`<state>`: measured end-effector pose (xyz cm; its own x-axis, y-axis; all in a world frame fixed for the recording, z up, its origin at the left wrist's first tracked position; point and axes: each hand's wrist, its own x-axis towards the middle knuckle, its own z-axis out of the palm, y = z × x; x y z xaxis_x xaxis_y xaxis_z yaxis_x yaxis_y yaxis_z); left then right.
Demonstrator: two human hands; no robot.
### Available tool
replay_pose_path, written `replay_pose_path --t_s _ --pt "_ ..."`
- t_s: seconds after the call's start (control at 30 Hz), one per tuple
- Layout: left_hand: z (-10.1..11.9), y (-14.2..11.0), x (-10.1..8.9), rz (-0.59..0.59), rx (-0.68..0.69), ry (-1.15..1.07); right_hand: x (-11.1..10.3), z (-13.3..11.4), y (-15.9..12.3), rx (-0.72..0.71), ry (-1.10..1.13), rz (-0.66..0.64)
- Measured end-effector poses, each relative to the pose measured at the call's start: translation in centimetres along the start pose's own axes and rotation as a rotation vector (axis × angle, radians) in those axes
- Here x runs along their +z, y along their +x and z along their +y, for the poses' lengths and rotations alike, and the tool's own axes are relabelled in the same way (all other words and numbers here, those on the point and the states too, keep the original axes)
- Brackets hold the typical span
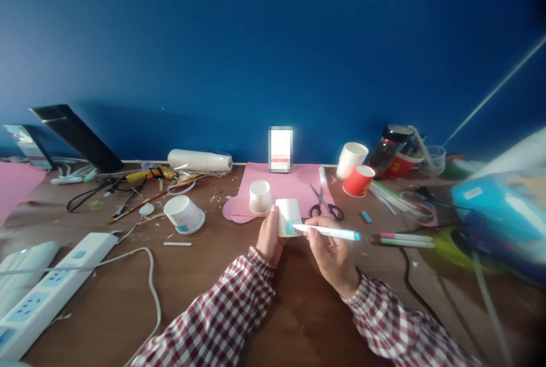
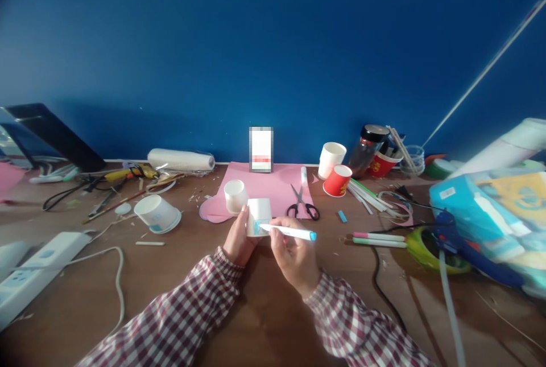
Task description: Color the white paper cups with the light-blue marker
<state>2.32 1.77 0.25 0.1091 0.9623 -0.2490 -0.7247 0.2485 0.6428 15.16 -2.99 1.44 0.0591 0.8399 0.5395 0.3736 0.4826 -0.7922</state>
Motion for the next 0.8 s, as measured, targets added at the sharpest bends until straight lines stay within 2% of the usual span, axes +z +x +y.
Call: replay_pose_path --t_s 0.13,0.23,0.4,0.63,0.8 --pt "0.31 0.08 0.04 0.039 -0.04 -0.055 -0.06 0.0 0.03 -0.053 -0.008 0.022" --pt "0.44 0.03 -0.02 0.026 -0.044 -0.05 -0.17 -0.24 0.19 -0.075 -0.022 0.028" --pt "0.47 -0.05 -0.14 -0.024 -0.019 -0.014 -0.26 -0.72 0.45 -0.04 0.006 0.033" --pt "0.38 -0.05 0.03 -0.008 -0.026 0.0 -0.47 -0.12 0.33 0.01 -0.032 0.06" --pt "0.27 -0.1 0.09 -0.012 -0.01 0.013 -0.45 0.14 0.19 0.01 -0.039 0.034"
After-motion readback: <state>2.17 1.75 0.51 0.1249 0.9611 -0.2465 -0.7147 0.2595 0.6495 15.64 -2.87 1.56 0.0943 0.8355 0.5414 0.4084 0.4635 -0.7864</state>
